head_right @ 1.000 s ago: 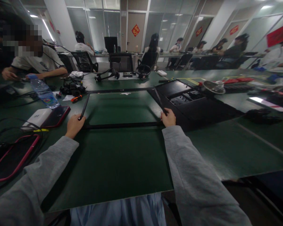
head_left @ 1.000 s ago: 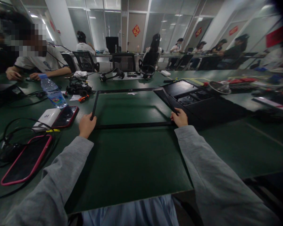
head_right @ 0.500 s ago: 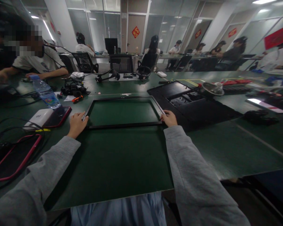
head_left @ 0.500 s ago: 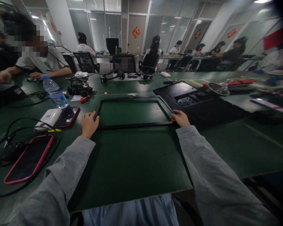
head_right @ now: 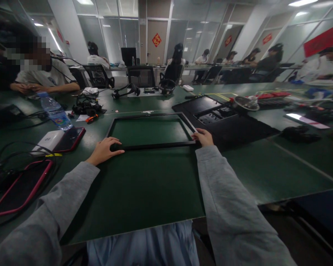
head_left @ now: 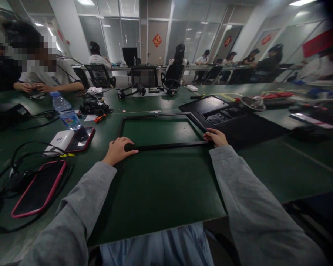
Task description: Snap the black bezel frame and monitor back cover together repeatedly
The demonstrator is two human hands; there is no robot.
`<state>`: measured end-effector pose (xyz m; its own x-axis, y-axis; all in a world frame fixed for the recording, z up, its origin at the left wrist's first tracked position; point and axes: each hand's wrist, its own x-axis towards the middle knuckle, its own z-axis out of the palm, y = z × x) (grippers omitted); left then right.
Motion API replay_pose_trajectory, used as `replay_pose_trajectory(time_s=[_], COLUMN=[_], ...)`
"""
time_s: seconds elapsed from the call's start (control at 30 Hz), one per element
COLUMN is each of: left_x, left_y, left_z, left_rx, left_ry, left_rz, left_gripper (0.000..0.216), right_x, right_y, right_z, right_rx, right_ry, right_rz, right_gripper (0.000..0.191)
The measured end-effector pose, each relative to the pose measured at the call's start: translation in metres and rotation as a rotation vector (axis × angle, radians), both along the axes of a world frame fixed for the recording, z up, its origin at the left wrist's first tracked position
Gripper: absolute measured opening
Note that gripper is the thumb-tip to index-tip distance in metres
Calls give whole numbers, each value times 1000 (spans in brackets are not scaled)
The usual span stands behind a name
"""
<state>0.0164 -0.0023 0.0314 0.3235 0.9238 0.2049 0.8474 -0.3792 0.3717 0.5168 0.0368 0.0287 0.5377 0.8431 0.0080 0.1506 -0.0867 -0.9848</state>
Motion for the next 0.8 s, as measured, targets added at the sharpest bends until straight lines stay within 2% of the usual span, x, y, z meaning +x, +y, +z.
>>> replay_pose_trajectory(time_s=[0.1,0.3,0.43,0.63,0.8], left_x=[-2,-4,-6,-7,-8], left_y=[4,7,7,8,11], left_z=[-3,-5,-6,-9,-13], left_rx=[-16,5,12,14,12], left_ry=[-46,-92,-98,-127,-168], left_rz=[-14,36,68,124,175], left_gripper=[47,49,48,48,47], right_x=[2,8,11,7,-1], right_y=[0,3,1,-13,-22], right_z=[-2,-15,-19,-9,2], right_rx=[55,124,186,200,151], right_ry=[44,24,10,-37,-146], right_rz=[10,115,129,136,48], right_gripper=[16,36,48,50,55])
